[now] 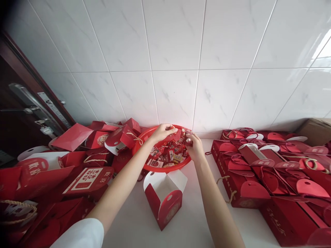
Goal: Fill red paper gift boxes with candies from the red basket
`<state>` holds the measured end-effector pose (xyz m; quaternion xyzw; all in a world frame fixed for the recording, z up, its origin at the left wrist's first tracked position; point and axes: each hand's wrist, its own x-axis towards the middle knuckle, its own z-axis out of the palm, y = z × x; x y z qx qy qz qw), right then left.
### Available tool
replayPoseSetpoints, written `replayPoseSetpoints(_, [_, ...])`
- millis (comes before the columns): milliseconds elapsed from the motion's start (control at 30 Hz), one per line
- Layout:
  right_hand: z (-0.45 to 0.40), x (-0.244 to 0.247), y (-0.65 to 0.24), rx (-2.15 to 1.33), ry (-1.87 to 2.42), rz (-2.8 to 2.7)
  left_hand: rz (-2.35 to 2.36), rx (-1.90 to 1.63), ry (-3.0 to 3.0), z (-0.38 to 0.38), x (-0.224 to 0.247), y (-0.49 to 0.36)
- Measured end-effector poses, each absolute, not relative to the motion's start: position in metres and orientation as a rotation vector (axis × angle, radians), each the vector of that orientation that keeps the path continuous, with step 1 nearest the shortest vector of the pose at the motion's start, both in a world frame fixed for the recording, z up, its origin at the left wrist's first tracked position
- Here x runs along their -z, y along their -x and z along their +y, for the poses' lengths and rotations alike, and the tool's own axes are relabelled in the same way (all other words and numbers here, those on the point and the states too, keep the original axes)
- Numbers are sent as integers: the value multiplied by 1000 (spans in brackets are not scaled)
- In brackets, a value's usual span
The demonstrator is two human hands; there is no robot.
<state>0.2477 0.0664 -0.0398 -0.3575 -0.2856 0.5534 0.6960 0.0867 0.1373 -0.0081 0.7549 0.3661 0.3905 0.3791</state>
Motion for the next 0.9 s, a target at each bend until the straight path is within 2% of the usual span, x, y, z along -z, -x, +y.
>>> replayPoseSetpoints(200, [28, 15, -254, -1325, 784, -782, 784, -1091, -1683, 81, 3, -91])
replayPoseSetpoints(367, [-1, 1, -252, -1304, 763, -915, 705, -1022, -1515, 50, 4, -77])
replayPoseSetpoints(567, [-18, -1, -244, -1266, 789, -995, 723, -991, -1695, 38, 4, -53])
replayPoseSetpoints(733, [-19, -2, -244, -1207, 825, -964, 1041, -976, -2031, 47, 4, -34])
replayPoseSetpoints(800, [-20, -4, -248, -1178, 821, -973, 1255, -857, -2166, 55, 7, -25])
replayPoseSetpoints(900, [-24, -10, -255, -1121, 817, -988, 1481, -405, -2288, 68, 13, -16])
